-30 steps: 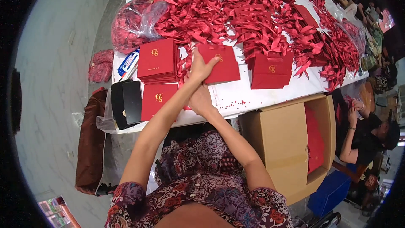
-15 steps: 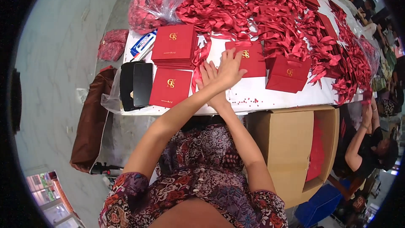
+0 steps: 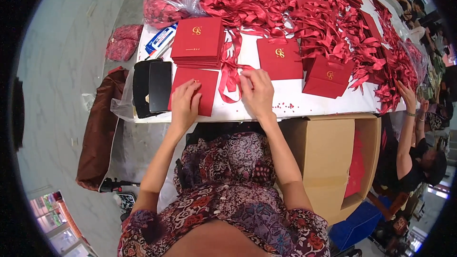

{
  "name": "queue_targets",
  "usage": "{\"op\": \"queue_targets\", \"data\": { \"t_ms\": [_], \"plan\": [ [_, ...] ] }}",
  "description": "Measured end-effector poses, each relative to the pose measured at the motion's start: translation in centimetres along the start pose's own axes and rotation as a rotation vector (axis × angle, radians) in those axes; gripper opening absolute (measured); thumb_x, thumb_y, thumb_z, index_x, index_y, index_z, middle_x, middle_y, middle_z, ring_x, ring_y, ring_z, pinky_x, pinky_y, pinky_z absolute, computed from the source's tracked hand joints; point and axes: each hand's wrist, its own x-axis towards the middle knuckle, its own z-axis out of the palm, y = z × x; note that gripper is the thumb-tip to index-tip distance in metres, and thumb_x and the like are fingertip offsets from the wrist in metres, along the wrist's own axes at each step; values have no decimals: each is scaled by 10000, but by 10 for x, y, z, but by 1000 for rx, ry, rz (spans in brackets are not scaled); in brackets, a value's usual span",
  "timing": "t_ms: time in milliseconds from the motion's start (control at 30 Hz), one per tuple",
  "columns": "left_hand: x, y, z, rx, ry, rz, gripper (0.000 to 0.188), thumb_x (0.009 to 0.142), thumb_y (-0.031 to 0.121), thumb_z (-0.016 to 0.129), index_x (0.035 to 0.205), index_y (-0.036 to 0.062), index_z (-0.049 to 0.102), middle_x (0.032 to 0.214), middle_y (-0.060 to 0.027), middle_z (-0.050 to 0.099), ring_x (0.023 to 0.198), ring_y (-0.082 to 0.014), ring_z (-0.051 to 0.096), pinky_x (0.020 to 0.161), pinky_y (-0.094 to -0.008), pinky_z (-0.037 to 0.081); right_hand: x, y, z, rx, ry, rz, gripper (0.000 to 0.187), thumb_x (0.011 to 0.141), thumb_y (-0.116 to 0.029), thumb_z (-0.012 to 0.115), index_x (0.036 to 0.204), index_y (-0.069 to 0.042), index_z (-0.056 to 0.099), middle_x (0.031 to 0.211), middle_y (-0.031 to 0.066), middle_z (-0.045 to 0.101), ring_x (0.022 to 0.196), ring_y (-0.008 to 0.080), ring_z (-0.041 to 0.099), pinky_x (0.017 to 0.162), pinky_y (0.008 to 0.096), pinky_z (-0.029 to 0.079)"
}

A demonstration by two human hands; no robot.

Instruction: Assembling red gift boxes and tying red ribbons around them.

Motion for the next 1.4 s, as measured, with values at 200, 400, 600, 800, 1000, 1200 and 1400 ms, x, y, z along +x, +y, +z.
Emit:
{"op": "queue_targets", "data": {
  "t_ms": [200,400,600,800,1000,1200,1400],
  "plan": [
    [-42,24,12,162,-143,30,485,880,223,663,1320,52,551,1387,-151,515,1284,-356,455,1024,-474,372,-15,-9,27,-46,-203,-27,310,813,-301,763,832,-43,593,784,113,618,725,301,608,643,411,469],
    [-59,52,23,150,-137,62,544,849,264,685,1331,70,524,1385,-157,491,1226,-378,458,986,-495,381,-12,6,40,-231,-114,-63,248,830,-236,752,842,-40,601,753,108,596,720,301,605,632,422,470],
    [-30,27,7,46,-166,-9,499,839,239,696,1283,51,568,1315,-165,529,1144,-344,496,914,-461,395,-14,14,16,-296,-252,-52,166,846,-168,717,850,-45,605,781,132,612,739,346,614,650,443,478],
    [3,13,11,108,-25,95,567,791,257,756,1251,-19,573,1181,-162,570,1078,-329,516,910,-438,385,0,3,10,-267,-243,0,178,812,-170,741,868,-48,623,827,128,633,766,338,637,665,442,498],
    [6,20,10,64,-90,92,618,694,289,828,1191,-1,603,1070,-125,566,1020,-309,511,881,-425,375,18,16,36,-251,-150,17,175,821,-182,734,895,-47,651,822,128,637,788,341,634,664,443,491],
    [11,22,3,29,-108,30,492,672,264,847,1042,45,608,998,-97,582,976,-289,521,831,-405,364,17,8,17,-233,-152,-18,200,851,-221,721,858,-33,652,853,116,664,751,322,645,661,401,495],
    [16,12,8,-121,-198,-27,390,726,232,825,985,63,587,834,-71,633,844,-292,595,829,-401,382,1,-21,-7,82,-332,231,161,884,-137,687,942,-1,623,883,137,681,717,299,657,657,383,502]
  ]
}}
